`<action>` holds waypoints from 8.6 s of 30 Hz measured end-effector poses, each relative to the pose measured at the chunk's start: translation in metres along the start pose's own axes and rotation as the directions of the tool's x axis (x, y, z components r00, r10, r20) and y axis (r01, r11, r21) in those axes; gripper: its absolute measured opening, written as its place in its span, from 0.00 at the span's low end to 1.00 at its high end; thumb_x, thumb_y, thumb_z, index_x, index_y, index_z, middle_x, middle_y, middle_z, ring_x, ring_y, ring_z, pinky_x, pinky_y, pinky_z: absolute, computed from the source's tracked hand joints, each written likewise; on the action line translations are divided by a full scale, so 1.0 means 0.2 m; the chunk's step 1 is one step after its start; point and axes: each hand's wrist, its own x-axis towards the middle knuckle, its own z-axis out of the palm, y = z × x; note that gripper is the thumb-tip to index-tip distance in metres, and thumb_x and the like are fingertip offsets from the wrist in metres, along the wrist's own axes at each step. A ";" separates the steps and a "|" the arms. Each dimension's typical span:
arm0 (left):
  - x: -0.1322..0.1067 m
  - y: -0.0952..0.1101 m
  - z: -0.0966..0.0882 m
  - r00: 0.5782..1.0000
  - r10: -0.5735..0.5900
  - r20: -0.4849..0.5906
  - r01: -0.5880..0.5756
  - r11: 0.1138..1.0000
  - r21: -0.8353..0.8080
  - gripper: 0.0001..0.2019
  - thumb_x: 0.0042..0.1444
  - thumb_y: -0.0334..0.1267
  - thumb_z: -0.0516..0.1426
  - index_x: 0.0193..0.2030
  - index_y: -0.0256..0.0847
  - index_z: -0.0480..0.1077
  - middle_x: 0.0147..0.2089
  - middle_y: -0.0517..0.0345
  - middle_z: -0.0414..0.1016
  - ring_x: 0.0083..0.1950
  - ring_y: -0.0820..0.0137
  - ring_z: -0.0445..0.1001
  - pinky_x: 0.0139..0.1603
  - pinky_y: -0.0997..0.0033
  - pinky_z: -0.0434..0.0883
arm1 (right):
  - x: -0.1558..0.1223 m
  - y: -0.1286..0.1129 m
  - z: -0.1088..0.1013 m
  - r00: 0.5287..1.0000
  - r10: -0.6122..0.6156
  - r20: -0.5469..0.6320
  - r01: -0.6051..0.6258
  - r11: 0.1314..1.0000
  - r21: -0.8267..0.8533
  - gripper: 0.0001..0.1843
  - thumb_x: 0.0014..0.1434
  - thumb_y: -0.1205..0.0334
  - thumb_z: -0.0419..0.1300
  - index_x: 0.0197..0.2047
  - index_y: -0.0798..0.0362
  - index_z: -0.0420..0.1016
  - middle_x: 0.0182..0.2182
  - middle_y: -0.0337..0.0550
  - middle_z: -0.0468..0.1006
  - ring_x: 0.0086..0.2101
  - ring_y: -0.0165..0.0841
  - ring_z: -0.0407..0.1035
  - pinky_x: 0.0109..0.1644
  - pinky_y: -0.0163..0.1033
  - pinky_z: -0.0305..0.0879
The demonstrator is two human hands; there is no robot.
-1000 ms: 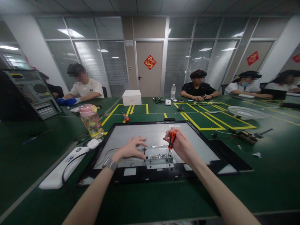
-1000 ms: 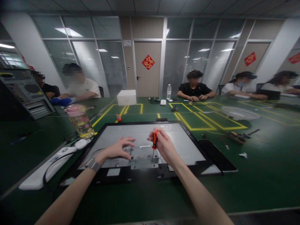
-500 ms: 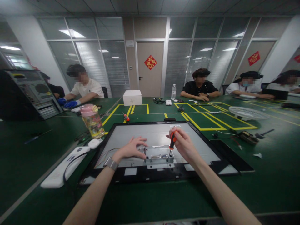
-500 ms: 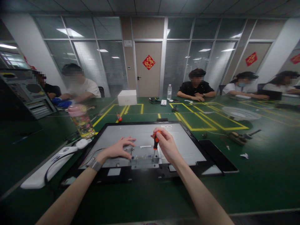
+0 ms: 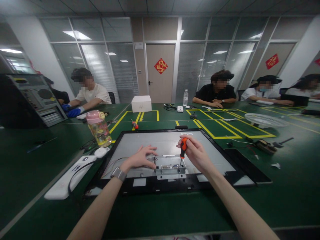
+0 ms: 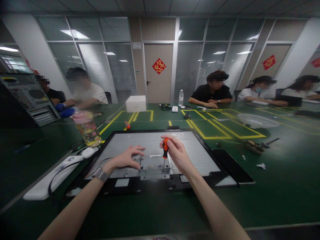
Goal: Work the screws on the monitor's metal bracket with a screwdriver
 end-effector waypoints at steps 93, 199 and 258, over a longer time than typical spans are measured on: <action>-0.12 0.11 0.12 0.991 0.002 -0.130 0.015 0.992 0.126 0.37 0.41 0.55 0.67 0.59 0.47 0.64 0.68 0.50 0.58 0.71 0.55 0.49 0.71 0.49 0.39 | -0.01 -0.04 -0.03 0.992 -0.122 -0.039 0.109 0.962 -0.250 0.16 0.62 0.52 0.55 0.49 0.48 0.74 0.37 0.44 0.76 0.34 0.37 0.72 0.42 0.46 0.71; -0.13 0.14 0.12 0.991 -0.010 -0.136 0.027 0.992 0.120 0.37 0.42 0.52 0.67 0.59 0.46 0.65 0.68 0.50 0.58 0.71 0.55 0.50 0.71 0.49 0.39 | 0.01 -0.03 -0.02 0.999 0.037 -0.015 -0.034 0.991 0.131 0.13 0.58 0.50 0.61 0.43 0.46 0.76 0.31 0.39 0.75 0.35 0.35 0.70 0.45 0.43 0.67; -0.13 0.13 0.12 0.992 -0.009 -0.127 0.025 0.992 0.124 0.37 0.42 0.54 0.67 0.59 0.49 0.64 0.69 0.52 0.57 0.71 0.55 0.49 0.71 0.49 0.39 | 0.00 -0.03 0.00 0.998 0.064 -0.008 -0.062 0.988 0.144 0.13 0.56 0.49 0.63 0.40 0.47 0.77 0.34 0.42 0.75 0.36 0.36 0.69 0.45 0.44 0.67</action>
